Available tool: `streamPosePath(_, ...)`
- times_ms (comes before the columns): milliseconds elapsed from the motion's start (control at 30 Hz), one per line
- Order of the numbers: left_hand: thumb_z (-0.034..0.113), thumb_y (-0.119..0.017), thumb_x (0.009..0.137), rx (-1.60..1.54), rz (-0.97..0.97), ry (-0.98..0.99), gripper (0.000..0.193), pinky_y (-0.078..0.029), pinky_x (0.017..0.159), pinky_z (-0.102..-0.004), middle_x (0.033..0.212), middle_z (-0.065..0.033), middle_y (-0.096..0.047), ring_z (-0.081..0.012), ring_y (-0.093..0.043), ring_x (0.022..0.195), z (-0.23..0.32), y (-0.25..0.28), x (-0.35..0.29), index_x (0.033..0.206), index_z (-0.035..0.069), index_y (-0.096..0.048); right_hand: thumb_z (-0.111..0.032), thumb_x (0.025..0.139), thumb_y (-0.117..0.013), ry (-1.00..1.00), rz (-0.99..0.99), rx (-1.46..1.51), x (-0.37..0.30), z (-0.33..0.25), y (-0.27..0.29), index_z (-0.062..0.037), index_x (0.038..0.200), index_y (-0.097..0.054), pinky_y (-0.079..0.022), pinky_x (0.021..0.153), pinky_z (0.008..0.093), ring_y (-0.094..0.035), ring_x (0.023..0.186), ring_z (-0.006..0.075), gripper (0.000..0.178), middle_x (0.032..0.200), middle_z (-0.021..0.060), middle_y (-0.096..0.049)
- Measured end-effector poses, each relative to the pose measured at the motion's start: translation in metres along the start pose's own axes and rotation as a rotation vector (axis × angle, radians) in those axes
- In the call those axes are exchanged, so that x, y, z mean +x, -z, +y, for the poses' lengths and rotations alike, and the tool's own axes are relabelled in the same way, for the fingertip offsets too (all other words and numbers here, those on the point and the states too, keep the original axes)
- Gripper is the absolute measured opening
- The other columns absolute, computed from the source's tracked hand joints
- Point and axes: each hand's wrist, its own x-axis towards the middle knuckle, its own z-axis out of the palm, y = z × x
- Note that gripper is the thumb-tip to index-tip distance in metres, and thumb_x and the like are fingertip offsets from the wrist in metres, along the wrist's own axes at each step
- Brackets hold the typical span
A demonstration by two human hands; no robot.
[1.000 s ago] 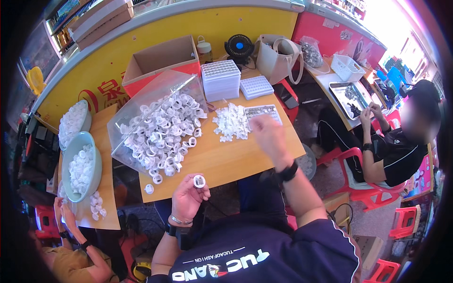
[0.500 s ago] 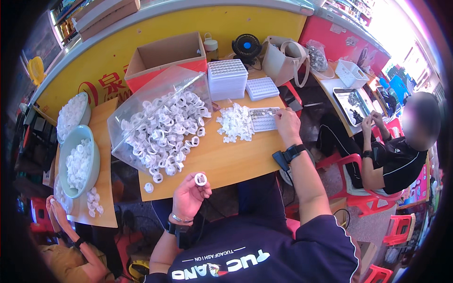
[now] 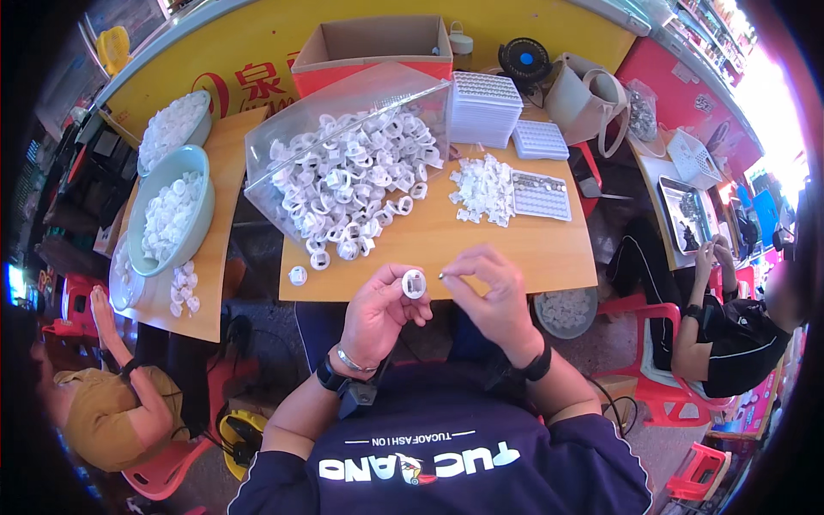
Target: Assembling small electronic components into white plastic housings.
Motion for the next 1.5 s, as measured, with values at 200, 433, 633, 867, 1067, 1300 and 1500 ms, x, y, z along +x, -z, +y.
streamPosePath(200, 0.018, -0.045, 0.097, 0.05, 0.029, 0.011, 0.022, -0.05, 0.066, -0.0269, 0.088, -0.0107, -0.063, -0.0174, -0.063, 0.075, 0.002, -0.007, -0.01, 0.109, 0.001, -0.052, 0.003, 0.071, -0.07, 0.214, 0.023, -0.093, -0.006, -0.011, -0.016, -0.0058, 0.083, -0.066, -0.048, 0.065, 0.0309, -0.061, 0.074, 0.0217, 0.015, 0.082, 0.0076, -0.062)
streamPosePath(433, 0.018, -0.048, 0.097, 0.096, 0.054, 0.041, 0.021, -0.05, 0.066, -0.0252, 0.087, -0.0077, -0.061, -0.015, -0.062, 0.074, 0.0, -0.011, -0.012, 0.107, 0.001, -0.053, 0.0, 0.07, -0.07, 0.268, -0.006, -0.159, -0.007, -0.013, -0.016, -0.0062, 0.08, -0.065, -0.049, 0.062, 0.034, -0.06, 0.072, 0.0245, 0.013, 0.081, 0.0067, -0.061)
streamPosePath(633, 0.017, -0.047, 0.096, 0.186, 0.009, 0.065, 0.02, -0.05, 0.064, -0.0274, 0.089, -0.0093, -0.062, -0.0161, -0.062, 0.073, -0.001, -0.006, -0.011, 0.107, 0.001, -0.053, -0.001, 0.072, -0.073, 0.096, -0.105, -0.055, -0.009, -0.003, -0.013, -0.0046, 0.079, -0.064, -0.049, 0.066, 0.029, -0.062, 0.075, 0.0201, 0.012, 0.081, 0.0063, -0.062)
streamPosePath(867, 0.016, -0.048, 0.096, 0.186, 0.007, 0.118, 0.019, -0.049, 0.063, -0.0246, 0.087, -0.0084, -0.061, -0.0143, -0.061, 0.072, -0.006, 0.002, -0.005, 0.105, 0.001, -0.055, -0.009, 0.082, -0.071, -0.615, -0.308, 0.681, -0.008, 0.022, -0.015, -0.0035, 0.085, -0.053, -0.047, 0.065, 0.0229, -0.06, 0.07, 0.0094, 0.018, 0.078, 0.003, -0.06)
streamPosePath(1067, 0.016, -0.046, 0.096, -0.037, -0.032, 0.123, 0.022, -0.05, 0.061, -0.0277, 0.086, -0.0129, -0.062, -0.0206, -0.062, 0.069, -0.02, 0.022, 0.003, 0.107, -0.001, -0.054, -0.014, 0.082, -0.068, -0.401, -0.169, 0.095, 0.015, 0.062, 0.035, -0.0037, 0.088, -0.063, -0.047, 0.07, 0.0266, -0.058, 0.076, 0.0112, 0.013, 0.081, 0.0014, -0.061)
streamPosePath(1300, 0.018, -0.048, 0.095, -0.096, 0.002, 0.096, 0.024, -0.049, 0.059, -0.0297, 0.082, -0.0132, -0.062, -0.0223, -0.062, 0.068, -0.015, 0.021, 0.002, 0.107, -0.002, -0.054, -0.02, 0.082, -0.059, -0.428, 0.331, -0.806, 0.066, 0.17, 0.16, -0.0094, 0.093, -0.069, -0.049, 0.078, 0.039, -0.063, 0.089, 0.0323, 0.018, 0.093, 0.0149, -0.065)
streamPosePath(1500, 0.019, -0.049, 0.094, -0.101, 0.038, 0.097, 0.025, -0.048, 0.058, -0.0308, 0.081, -0.0134, -0.061, -0.023, -0.06, 0.066, -0.014, 0.023, 0.002, 0.107, -0.002, -0.054, -0.021, 0.08, -0.061, -0.491, 0.246, -0.815, 0.069, 0.188, 0.16, -0.0124, 0.094, -0.07, -0.049, 0.081, 0.0397, -0.063, 0.092, 0.0319, 0.018, 0.097, 0.0128, -0.065)
